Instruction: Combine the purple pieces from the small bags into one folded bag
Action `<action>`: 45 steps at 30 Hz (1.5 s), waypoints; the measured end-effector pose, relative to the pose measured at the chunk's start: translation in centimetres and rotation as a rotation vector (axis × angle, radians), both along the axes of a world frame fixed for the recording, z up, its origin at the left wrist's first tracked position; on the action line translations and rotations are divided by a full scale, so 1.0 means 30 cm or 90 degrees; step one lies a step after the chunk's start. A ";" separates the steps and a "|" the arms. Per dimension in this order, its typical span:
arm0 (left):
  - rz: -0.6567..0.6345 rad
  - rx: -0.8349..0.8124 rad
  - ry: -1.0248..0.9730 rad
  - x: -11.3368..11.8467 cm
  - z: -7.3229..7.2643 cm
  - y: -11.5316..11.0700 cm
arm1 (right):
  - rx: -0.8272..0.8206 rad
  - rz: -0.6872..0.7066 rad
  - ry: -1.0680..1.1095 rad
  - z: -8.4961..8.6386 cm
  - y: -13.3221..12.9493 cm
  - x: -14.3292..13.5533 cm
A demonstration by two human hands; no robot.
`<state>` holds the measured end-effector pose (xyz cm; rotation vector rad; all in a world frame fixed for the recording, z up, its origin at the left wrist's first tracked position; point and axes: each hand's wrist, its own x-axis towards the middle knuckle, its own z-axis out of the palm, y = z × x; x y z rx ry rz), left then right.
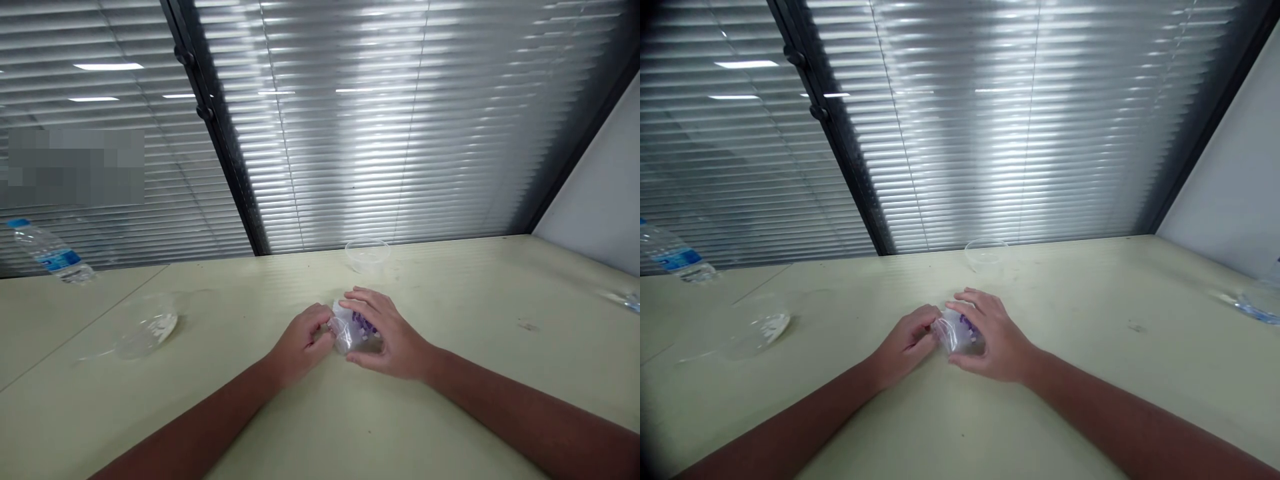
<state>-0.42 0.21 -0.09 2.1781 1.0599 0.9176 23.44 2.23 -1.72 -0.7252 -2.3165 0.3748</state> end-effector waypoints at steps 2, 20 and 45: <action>-0.038 -0.001 -0.010 0.004 0.006 -0.003 | 0.003 0.030 -0.018 -0.002 0.002 -0.001; 0.036 0.007 0.055 0.011 -0.042 0.025 | -0.007 -0.017 -0.019 0.003 -0.002 -0.016; 0.011 -0.167 -0.112 -0.013 -0.028 0.035 | -0.127 0.018 0.049 0.025 0.002 -0.003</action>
